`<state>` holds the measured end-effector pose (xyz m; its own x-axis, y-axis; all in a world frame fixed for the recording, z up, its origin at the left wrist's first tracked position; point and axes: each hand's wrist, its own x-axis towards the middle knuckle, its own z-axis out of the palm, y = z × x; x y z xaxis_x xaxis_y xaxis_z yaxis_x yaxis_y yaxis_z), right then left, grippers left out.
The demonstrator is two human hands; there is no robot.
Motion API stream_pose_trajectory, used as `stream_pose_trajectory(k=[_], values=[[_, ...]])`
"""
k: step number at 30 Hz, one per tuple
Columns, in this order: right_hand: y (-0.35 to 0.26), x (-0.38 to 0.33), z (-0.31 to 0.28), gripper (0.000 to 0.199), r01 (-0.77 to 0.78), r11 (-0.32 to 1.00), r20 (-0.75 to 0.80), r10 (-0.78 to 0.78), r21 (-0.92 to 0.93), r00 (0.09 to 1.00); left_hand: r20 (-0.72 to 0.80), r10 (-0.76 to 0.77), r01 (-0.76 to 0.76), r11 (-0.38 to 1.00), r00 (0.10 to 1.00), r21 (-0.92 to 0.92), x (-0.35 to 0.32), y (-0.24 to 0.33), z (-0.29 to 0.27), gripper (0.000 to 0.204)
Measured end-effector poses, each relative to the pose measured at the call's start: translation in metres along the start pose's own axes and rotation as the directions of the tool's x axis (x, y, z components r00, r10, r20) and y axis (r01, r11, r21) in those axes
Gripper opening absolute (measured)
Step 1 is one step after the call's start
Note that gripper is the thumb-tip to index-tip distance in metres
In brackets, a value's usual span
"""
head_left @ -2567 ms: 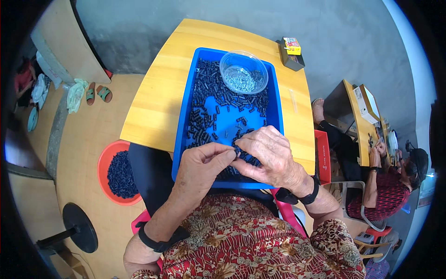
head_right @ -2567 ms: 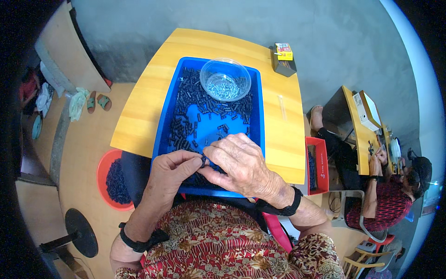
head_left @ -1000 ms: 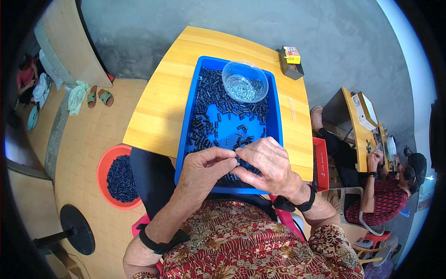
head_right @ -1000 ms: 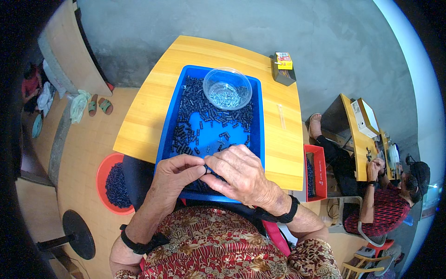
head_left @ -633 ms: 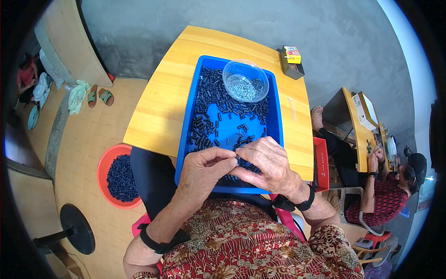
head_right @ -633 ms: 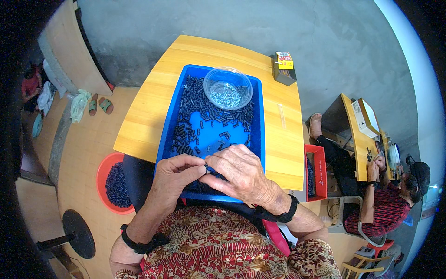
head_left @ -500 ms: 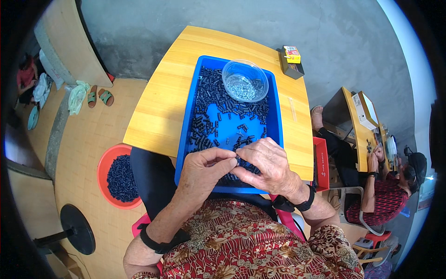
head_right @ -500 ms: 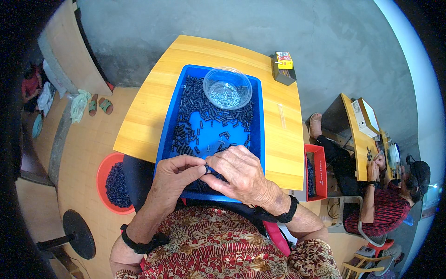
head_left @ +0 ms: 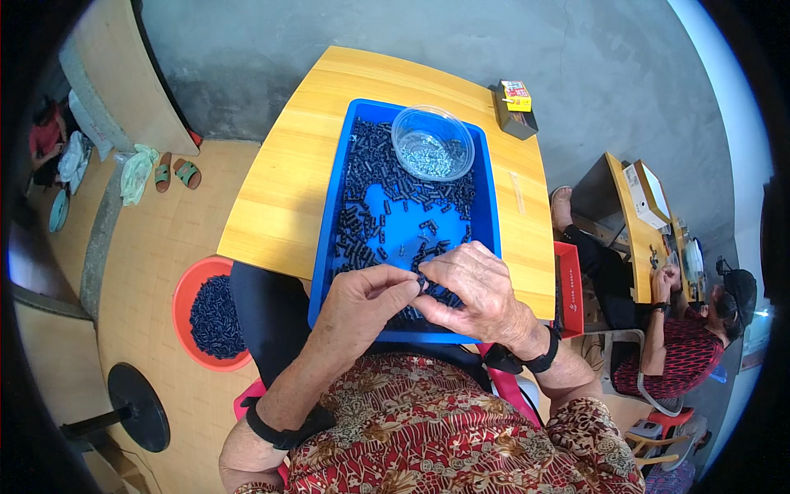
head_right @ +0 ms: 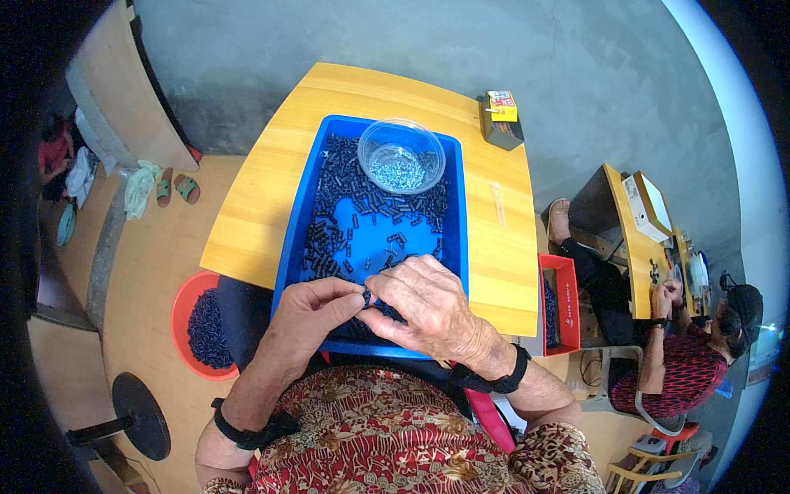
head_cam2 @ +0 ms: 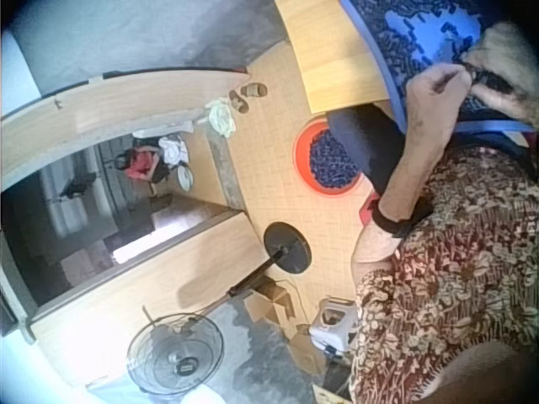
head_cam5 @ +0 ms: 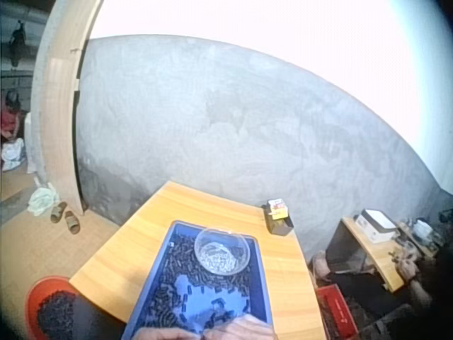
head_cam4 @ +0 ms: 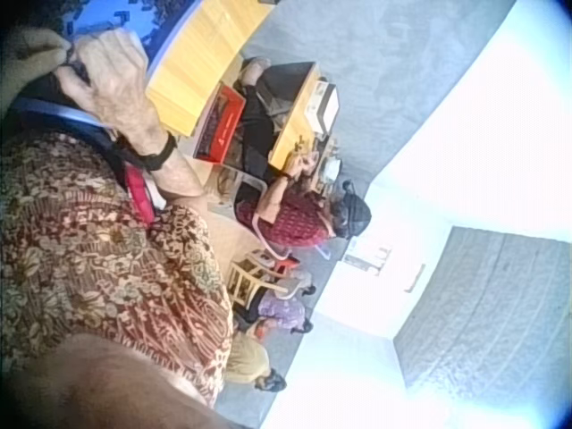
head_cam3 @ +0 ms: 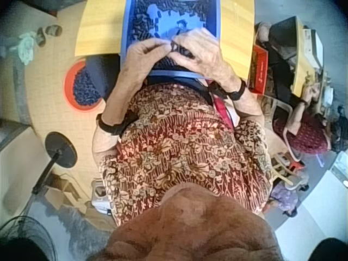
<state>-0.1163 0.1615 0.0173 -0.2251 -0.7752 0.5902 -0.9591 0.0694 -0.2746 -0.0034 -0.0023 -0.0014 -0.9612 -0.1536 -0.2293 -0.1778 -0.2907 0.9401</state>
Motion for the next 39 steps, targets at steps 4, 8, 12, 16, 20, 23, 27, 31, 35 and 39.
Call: stream_pose_trajectory(k=[4,8,12,16,20,23,27,31,35,39], values=[[-0.002,0.003,-0.002,0.032,0.012,1.0,0.017,-0.013,0.016,1.0,0.02,0.026,-0.026,1.0,0.999,-0.012,0.001,-0.004,0.0,0.021],[-0.001,0.003,-0.002,0.032,0.013,1.0,0.011,-0.013,-0.001,1.0,0.02,0.046,-0.046,0.999,0.999,-0.01,0.0,0.0,0.0,0.021],[-0.002,0.004,-0.001,0.031,-0.001,1.0,-0.017,0.002,0.027,1.0,-0.011,0.039,-0.04,0.995,0.999,-0.093,0.001,0.0,0.0,0.022],[-0.002,0.004,0.0,0.028,-0.002,1.0,-0.013,0.002,0.003,1.0,0.061,0.033,-0.032,0.999,0.998,-0.021,0.0,0.002,0.0,0.025],[-0.003,0.006,0.003,0.022,0.06,0.998,-0.053,-0.061,-0.023,0.997,0.09,0.057,-0.062,0.997,0.994,0.046,0.002,-0.004,-0.002,0.024],[-0.003,0.007,0.003,0.019,0.084,0.996,-0.055,-0.086,-0.027,0.995,0.069,0.083,-0.088,0.993,0.994,0.076,0.002,-0.008,-0.001,0.022],[-0.002,0.005,0.006,0.017,0.096,0.995,-0.044,-0.097,-0.026,0.994,0.048,0.064,-0.068,0.995,0.997,0.078,0.003,-0.01,0.001,0.021],[-0.003,0.007,0.008,0.017,0.1,0.995,-0.042,-0.101,-0.027,0.994,0.017,0.076,-0.077,0.995,0.997,0.06,0.003,-0.011,0.002,0.02],[-0.002,0.005,0.01,0.018,0.104,0.994,-0.029,-0.105,-0.028,0.994,0.009,0.089,-0.089,0.992,0.996,0.089,0.004,-0.014,0.0,0.019],[-0.002,0.005,0.008,0.019,0.115,0.993,-0.021,-0.116,-0.039,0.993,0.02,0.082,-0.084,0.992,0.996,0.094,0.004,-0.014,0.001,0.018]])
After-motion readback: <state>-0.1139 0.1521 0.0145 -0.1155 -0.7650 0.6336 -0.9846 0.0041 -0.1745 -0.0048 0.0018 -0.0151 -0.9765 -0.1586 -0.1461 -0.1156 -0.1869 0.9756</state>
